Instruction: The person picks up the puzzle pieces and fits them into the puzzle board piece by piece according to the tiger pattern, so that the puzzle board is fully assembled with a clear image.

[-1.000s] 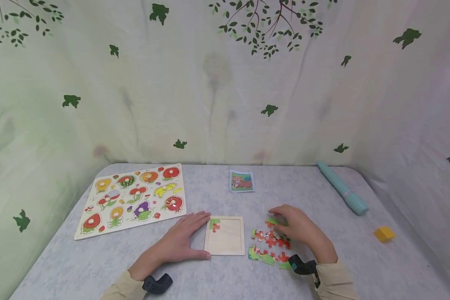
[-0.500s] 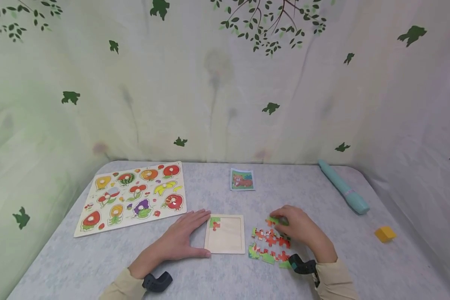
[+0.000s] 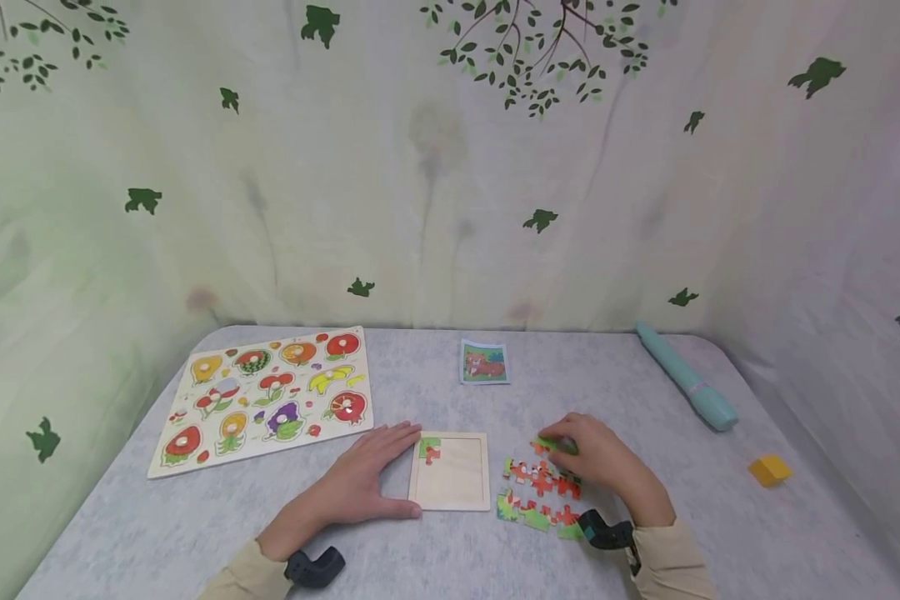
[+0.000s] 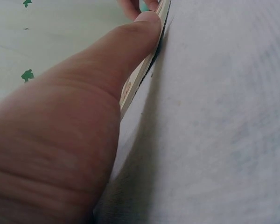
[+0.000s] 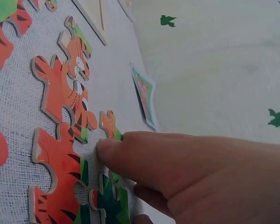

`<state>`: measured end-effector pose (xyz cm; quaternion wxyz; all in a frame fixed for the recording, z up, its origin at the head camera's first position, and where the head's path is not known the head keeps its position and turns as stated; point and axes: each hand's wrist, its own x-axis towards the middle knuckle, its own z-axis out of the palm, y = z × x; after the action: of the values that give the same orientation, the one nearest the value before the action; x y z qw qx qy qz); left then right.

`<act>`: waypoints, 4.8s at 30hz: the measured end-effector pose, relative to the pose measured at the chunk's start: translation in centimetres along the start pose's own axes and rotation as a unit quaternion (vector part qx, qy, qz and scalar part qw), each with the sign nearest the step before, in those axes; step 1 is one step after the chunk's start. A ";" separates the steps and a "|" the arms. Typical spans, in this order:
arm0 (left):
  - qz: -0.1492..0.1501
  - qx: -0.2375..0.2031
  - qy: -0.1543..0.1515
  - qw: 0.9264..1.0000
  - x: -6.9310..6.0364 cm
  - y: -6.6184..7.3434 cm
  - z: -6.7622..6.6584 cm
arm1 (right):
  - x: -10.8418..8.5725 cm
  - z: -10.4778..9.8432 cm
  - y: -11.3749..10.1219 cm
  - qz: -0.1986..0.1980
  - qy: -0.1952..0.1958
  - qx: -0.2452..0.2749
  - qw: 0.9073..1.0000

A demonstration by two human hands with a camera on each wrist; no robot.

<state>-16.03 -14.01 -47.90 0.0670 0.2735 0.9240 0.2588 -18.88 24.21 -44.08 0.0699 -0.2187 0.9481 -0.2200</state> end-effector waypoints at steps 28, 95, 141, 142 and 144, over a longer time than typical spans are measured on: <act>0.007 0.000 0.006 1.000 0.0 0.0 0.0 | 0.1 0.2 0.5 -0.005 0.001 0.002 1.000; -0.004 0.003 -0.001 1.000 0.1 -0.1 0.0 | 0.3 -0.1 -0.9 -0.005 0.016 -0.039 0.999; 0.005 -0.004 0.001 1.000 0.0 0.1 -0.2 | 2.2 -0.1 -5.5 -0.058 0.027 0.011 0.998; 0.007 -0.004 0.001 1.000 0.1 0.1 -0.2 | 2.2 0.0 -5.6 -0.062 0.027 0.012 0.998; 0.011 -0.002 0.004 1.000 0.1 0.1 -0.1 | 2.3 0.1 -5.7 -0.070 0.029 0.013 0.997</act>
<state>-16.09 -13.98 -47.74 0.0616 0.2823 0.9206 0.2628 -18.72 18.57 -41.68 0.0299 -0.2776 0.9290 -0.2430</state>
